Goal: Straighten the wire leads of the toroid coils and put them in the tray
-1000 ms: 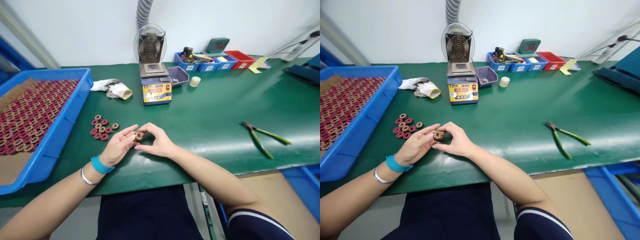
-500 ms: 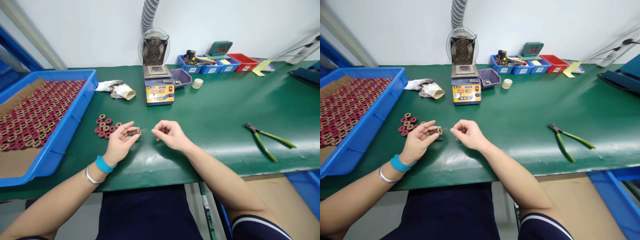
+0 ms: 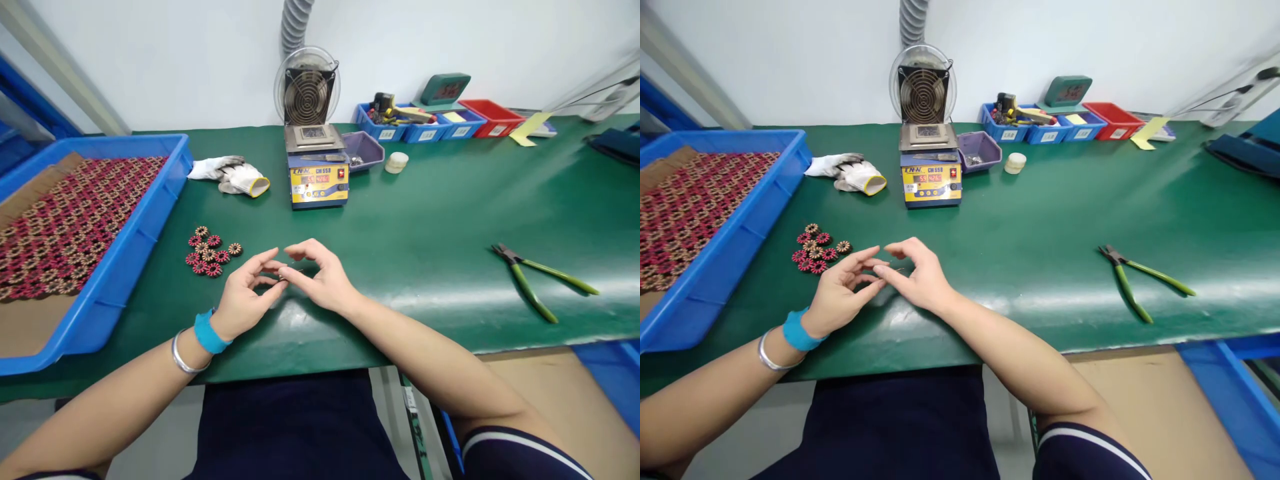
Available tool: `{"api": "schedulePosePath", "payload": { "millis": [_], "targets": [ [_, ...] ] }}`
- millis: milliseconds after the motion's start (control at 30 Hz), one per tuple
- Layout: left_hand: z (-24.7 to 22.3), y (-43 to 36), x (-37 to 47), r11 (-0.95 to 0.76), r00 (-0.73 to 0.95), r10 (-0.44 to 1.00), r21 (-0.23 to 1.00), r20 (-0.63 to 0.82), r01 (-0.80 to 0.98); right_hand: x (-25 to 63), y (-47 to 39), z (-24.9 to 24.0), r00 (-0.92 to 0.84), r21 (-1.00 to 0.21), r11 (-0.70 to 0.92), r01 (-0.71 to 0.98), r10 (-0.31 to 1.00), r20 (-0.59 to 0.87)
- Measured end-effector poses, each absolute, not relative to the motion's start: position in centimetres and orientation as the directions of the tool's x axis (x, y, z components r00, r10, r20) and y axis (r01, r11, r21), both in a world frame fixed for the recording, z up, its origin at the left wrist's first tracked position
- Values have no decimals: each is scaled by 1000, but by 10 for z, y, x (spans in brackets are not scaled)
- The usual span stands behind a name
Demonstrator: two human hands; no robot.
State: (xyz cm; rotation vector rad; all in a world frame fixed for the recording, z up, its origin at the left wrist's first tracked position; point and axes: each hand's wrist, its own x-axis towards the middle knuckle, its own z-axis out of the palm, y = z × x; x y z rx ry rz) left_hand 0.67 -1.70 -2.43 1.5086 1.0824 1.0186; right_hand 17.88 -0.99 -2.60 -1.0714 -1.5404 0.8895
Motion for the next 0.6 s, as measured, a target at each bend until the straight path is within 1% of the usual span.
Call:
{"api": "schedulePosePath", "payload": {
  "millis": [67,133,200,233,300,367,467,533,600],
  "targets": [
    [-24,-18,8,-114,244,967,985,79,131,178,-10,-26,-128,-910,345,228,937,324],
    [-23,-17,8,-96,169,982,992,81,82,183,-6,-26,-58,-937,273,219,962,267],
    [-22,-13,8,-80,73,994,997,79,13,189,-2,-27,24,-970,180,164,982,186],
    [-22,-12,9,-71,34,997,997,71,-19,190,-1,-27,25,-983,134,124,990,139],
    [-22,-10,9,-51,-6,999,997,51,-56,188,-3,-27,-61,-998,35,48,998,32],
    [-22,-10,10,-49,-14,999,997,49,-51,178,-9,-26,-178,-998,-64,-22,982,-59],
    [-25,-11,10,-112,10,994,993,112,27,161,-17,-27,-252,-977,-161,-142,960,-122],
    [-28,-11,8,-204,44,979,968,200,143,155,-17,-30,-227,-957,-188,-221,964,-137],
    [-30,-10,6,-311,110,950,905,291,289,153,-15,-34,-192,-948,-204,-243,968,-159]
  ]
}}
